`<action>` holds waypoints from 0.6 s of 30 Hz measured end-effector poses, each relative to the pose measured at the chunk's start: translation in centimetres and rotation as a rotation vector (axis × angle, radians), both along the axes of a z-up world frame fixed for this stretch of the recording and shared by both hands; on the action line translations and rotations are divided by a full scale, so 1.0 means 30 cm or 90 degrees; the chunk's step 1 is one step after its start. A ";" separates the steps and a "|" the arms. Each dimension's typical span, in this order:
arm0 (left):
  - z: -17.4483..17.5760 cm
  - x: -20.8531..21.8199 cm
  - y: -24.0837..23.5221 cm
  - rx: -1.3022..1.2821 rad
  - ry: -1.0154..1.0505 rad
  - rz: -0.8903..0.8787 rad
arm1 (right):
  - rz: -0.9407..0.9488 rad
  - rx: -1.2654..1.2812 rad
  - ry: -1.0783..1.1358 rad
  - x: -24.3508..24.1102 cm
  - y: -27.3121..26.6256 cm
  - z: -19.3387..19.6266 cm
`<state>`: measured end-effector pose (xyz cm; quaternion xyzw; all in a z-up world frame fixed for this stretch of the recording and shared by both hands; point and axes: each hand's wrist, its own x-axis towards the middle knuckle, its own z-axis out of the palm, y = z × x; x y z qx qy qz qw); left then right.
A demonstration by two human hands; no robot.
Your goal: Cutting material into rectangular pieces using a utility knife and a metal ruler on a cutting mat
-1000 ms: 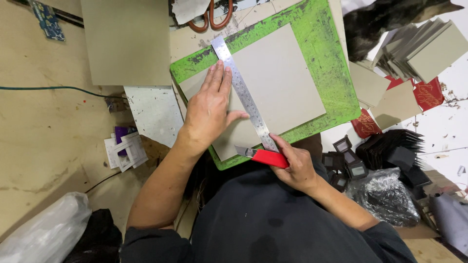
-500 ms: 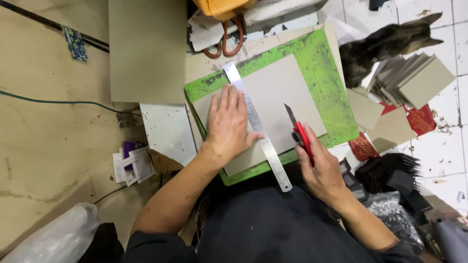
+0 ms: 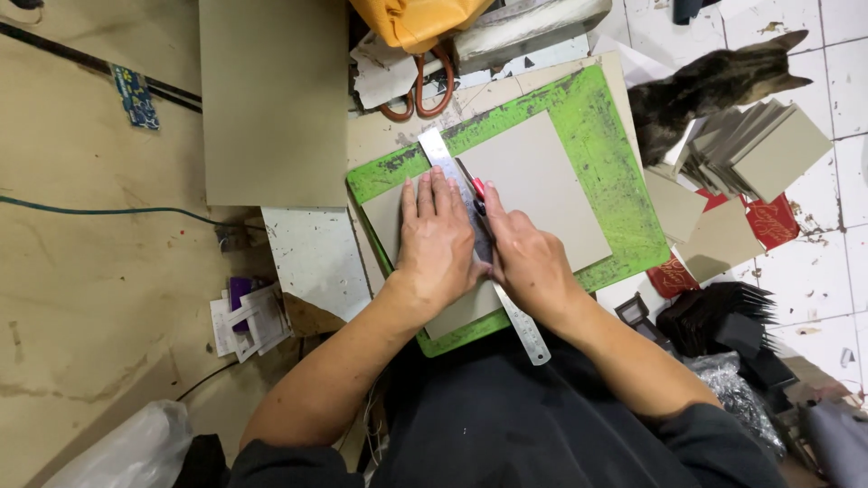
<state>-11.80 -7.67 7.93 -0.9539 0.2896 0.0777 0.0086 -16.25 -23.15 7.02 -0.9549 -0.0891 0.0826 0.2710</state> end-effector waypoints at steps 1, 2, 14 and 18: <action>0.004 0.001 0.001 -0.001 0.003 -0.003 | 0.003 -0.007 0.016 0.004 0.002 -0.001; 0.008 0.003 0.002 -0.002 0.006 -0.006 | 0.006 -0.015 0.032 0.007 0.004 -0.002; -0.001 -0.003 0.001 -0.012 -0.072 -0.028 | 0.056 -0.132 -0.013 -0.001 -0.016 -0.021; 0.011 -0.004 0.002 0.000 -0.059 -0.031 | 0.042 -0.108 0.065 -0.239 -0.058 0.104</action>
